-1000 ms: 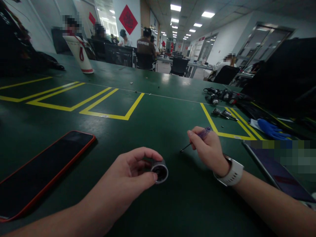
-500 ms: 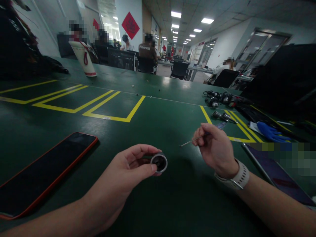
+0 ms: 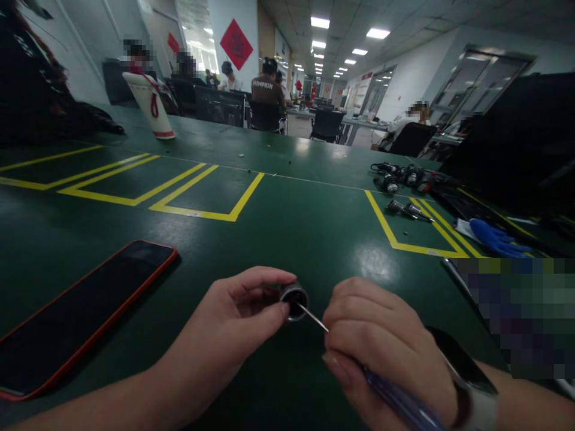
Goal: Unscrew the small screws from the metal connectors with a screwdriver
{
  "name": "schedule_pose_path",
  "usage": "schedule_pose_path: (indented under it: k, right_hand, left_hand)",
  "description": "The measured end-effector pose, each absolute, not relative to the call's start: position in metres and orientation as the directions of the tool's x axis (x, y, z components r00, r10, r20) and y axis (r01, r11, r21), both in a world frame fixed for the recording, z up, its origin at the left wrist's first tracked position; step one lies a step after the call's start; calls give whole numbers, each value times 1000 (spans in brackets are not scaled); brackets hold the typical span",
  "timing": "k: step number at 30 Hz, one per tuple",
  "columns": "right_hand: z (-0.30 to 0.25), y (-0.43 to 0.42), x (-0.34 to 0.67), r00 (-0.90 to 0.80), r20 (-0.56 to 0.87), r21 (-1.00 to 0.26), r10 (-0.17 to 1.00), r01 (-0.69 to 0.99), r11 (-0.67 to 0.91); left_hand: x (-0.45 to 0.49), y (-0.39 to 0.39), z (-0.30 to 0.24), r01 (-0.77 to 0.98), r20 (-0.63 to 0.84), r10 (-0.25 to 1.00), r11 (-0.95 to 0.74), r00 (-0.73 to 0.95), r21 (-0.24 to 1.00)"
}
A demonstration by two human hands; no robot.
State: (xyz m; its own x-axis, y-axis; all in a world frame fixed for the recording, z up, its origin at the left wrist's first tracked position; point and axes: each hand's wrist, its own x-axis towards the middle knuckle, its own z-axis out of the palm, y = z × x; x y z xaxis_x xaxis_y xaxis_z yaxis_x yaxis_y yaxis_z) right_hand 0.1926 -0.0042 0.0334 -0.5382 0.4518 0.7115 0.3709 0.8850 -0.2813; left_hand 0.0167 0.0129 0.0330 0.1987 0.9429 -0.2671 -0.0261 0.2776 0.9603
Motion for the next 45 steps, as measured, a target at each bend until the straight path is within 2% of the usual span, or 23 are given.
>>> schedule_pose_path:
  k: [5, 8, 14, 17, 19, 22, 27, 33, 39, 45]
  right_hand:
    - [36, -2, 189, -594, 726, -132, 345, 372, 919]
    - [37, -2, 186, -607, 731, -95, 312, 362, 927]
    - [29, -10, 179, -521, 777, -109, 354, 443, 890]
    - [28, -15, 179, -526, 739, -128, 422, 504, 854]
    - [29, -15, 179, -522, 748, -126, 410, 495, 860]
    - [30, -14, 179, -521, 767, -119, 373, 456, 882]
    - [30, -12, 179, -509, 762, -140, 399, 473, 870]
    - [28, -10, 181, -539, 762, -95, 359, 456, 885]
    - [26, -13, 183, -603, 724, 21, 335, 506, 863]
    - [23, -15, 181, -565, 737, 3, 371, 552, 834]
  left_hand:
    - [16, 15, 33, 70, -204, 957, 194, 206, 979]
    - [16, 15, 34, 160, -156, 969, 126, 194, 979]
    - [14, 16, 30, 274, -22, 977, -37, 210, 961]
    - [13, 17, 25, 293, 24, 971, -95, 237, 951]
    - [12, 17, 23, 299, 41, 966, -118, 254, 947]
    - [12, 17, 23, 302, 40, 966, -119, 256, 946]
    - [14, 17, 25, 299, 20, 974, -89, 228, 950]
    - [14, 18, 26, 273, 55, 970, -121, 237, 954]
    - [12, 19, 25, 324, 35, 972, -111, 232, 939]
    - [13, 17, 23, 324, 13, 974, -87, 224, 942]
